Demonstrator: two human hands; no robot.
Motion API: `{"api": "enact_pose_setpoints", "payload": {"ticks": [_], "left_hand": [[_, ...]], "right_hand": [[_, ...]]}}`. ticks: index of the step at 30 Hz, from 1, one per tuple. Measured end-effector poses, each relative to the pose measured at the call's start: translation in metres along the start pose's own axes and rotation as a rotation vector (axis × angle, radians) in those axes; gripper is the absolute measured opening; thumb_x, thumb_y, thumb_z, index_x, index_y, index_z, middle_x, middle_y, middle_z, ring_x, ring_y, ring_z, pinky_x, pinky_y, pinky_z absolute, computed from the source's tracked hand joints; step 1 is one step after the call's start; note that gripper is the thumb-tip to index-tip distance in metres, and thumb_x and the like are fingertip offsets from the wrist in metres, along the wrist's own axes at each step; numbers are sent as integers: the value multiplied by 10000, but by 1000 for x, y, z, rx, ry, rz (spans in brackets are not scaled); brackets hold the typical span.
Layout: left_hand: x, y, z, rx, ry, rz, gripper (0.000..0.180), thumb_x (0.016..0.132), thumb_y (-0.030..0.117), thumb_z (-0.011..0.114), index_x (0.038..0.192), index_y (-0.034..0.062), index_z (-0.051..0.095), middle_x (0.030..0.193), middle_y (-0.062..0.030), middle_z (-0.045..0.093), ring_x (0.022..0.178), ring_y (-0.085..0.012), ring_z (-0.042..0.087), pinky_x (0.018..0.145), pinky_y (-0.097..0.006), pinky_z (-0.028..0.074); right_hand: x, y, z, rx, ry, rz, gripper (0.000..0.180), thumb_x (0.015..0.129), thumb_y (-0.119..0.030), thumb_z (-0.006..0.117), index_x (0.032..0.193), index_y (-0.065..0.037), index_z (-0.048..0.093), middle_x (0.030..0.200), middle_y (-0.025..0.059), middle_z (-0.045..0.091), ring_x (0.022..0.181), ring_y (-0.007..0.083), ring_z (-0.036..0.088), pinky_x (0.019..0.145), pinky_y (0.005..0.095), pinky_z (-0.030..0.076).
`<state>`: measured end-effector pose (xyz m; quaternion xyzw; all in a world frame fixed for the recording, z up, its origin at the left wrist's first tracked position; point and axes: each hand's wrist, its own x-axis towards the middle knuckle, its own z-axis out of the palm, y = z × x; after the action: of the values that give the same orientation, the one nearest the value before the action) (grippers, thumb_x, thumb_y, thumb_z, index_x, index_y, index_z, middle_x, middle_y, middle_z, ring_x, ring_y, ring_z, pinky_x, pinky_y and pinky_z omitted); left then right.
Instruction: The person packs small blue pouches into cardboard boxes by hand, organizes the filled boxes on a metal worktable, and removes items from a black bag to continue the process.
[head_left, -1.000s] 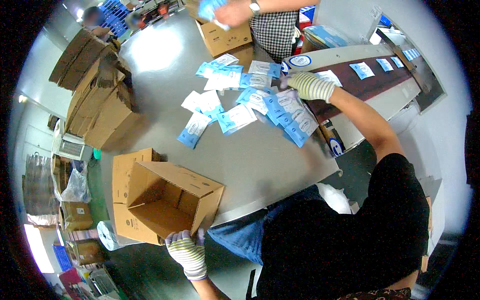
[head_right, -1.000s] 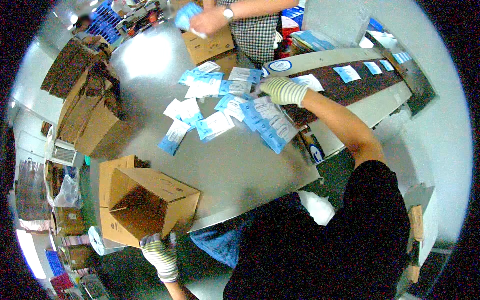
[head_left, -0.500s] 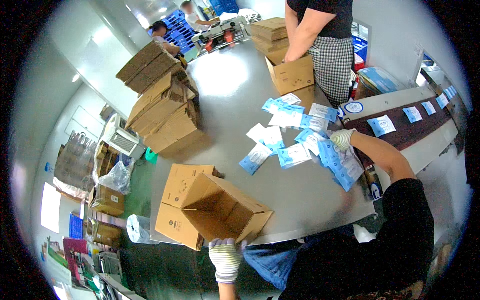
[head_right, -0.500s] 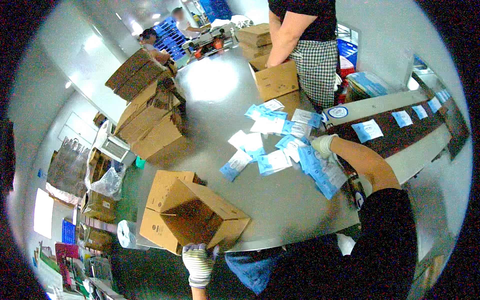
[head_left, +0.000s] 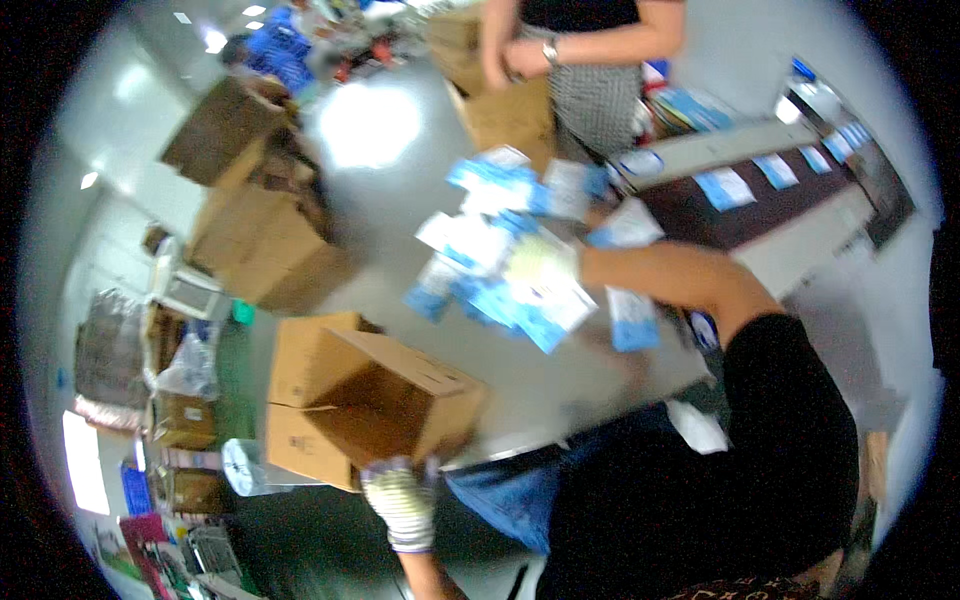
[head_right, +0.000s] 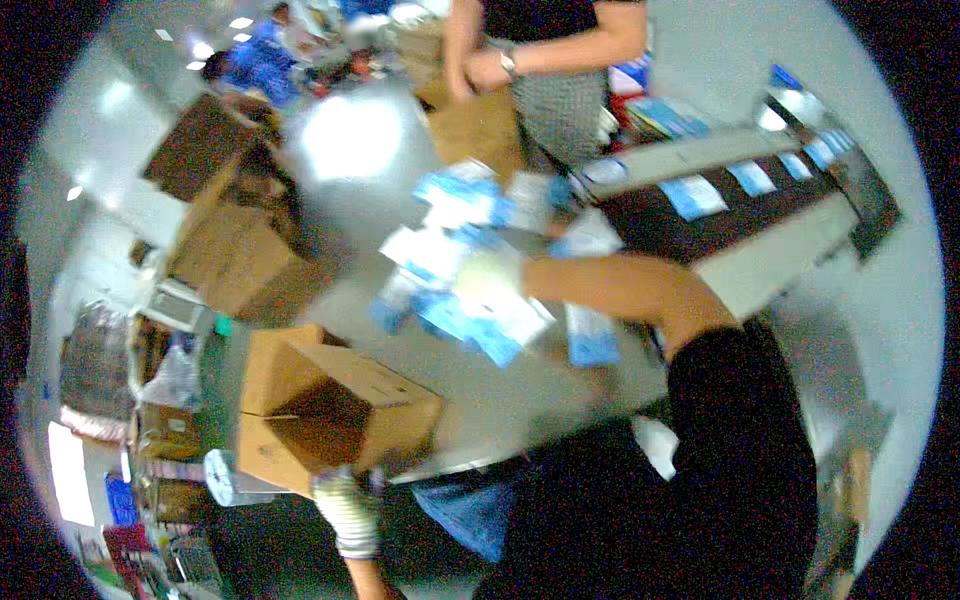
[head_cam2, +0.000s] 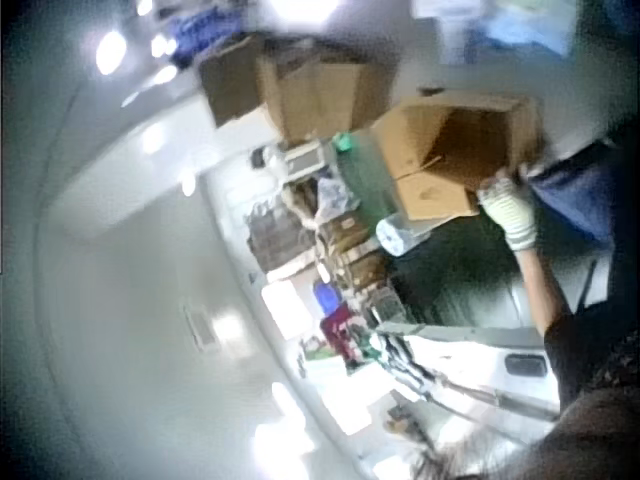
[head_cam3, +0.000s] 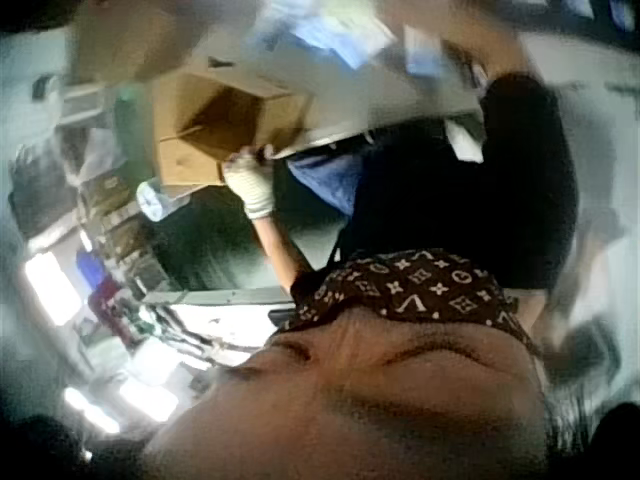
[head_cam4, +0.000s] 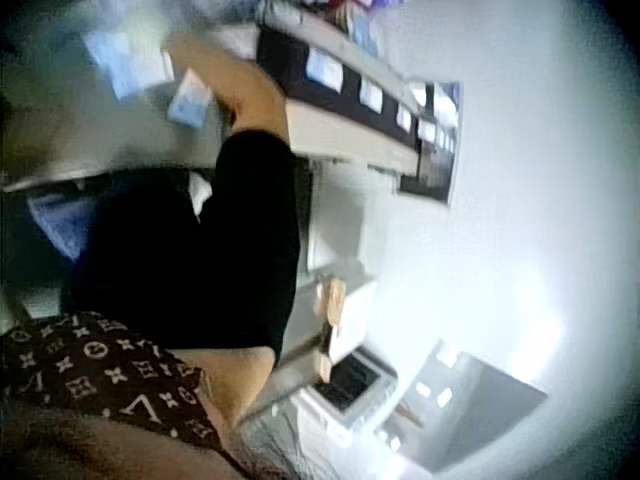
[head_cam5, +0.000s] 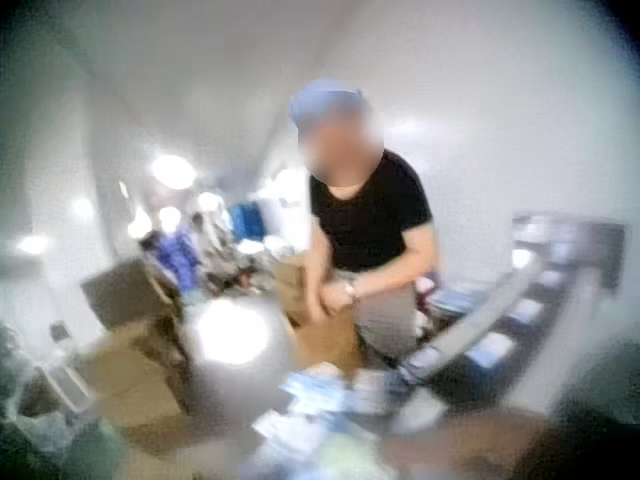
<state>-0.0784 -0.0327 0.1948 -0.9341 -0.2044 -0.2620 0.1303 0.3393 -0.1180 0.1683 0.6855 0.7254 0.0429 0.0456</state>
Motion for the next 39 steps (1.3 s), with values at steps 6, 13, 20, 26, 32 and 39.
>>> {"api": "enact_pose_setpoints", "payload": {"ticks": [6, 13, 20, 26, 32, 39], "left_hand": [[-8, 1, 3, -91, -38, -11, 346, 740, 315, 757, 816, 55, 542, 706, -116, 567, 700, -311, 565, 783, -443, 453], [-2, -3, 0, -134, 5, 5, 383, 716, 269, 789, 893, 43, 535, 743, -119, 569, 732, -314, 572, 818, -457, 450], [-5, -5, 3, -120, 27, -1, 369, 745, 212, 767, 965, -11, 572, 814, -165, 627, 763, -358, 597, 831, -459, 459], [-12, -6, 6, -98, 5, -52, 369, 733, 274, 773, 904, 45, 540, 775, -129, 582, 788, -329, 575, 812, -455, 447], [-11, -6, 3, -100, 7, -63, 372, 725, 280, 775, 907, 46, 551, 790, -125, 590, 786, -319, 577, 809, -444, 453], [10, 2, 2, -127, -15, -48, 355, 725, 285, 771, 902, 59, 563, 805, -120, 589, 805, -314, 573, 822, -440, 444]], "right_hand": [[-73, 43, -52, 291, -95, 125, 526, 638, -305, 777, 1044, -18, 605, 989, 205, 645, 882, 355, 636, 759, 436, 509], [-173, 39, 22, -43, -650, -244, 451, 639, -339, 758, 974, -55, 656, 1180, 168, 600, 1004, 314, 628, 828, 451, 515], [-172, 29, 41, 143, -887, 142, 839, 616, -363, 784, 1300, -43, 417, 1045, 183, 585, 1033, 318, 581, 850, 460, 456], [-188, -38, 44, -55, -354, -349, 495, 646, -331, 690, 1048, -66, 577, 1061, 167, 592, 1008, 359, 538, 989, 520, 381], [-85, -39, 5, 409, -277, -81, 901, 564, -417, 769, 1267, 70, 486, 1378, 297, 393, 1250, 415, 433, 1047, 460, 367], [-51, -32, -26, 311, -744, 153, 870, 611, -423, 778, 1290, 28, 473, 1174, 224, 591, 1087, 413, 566, 992, 463, 402]]}}
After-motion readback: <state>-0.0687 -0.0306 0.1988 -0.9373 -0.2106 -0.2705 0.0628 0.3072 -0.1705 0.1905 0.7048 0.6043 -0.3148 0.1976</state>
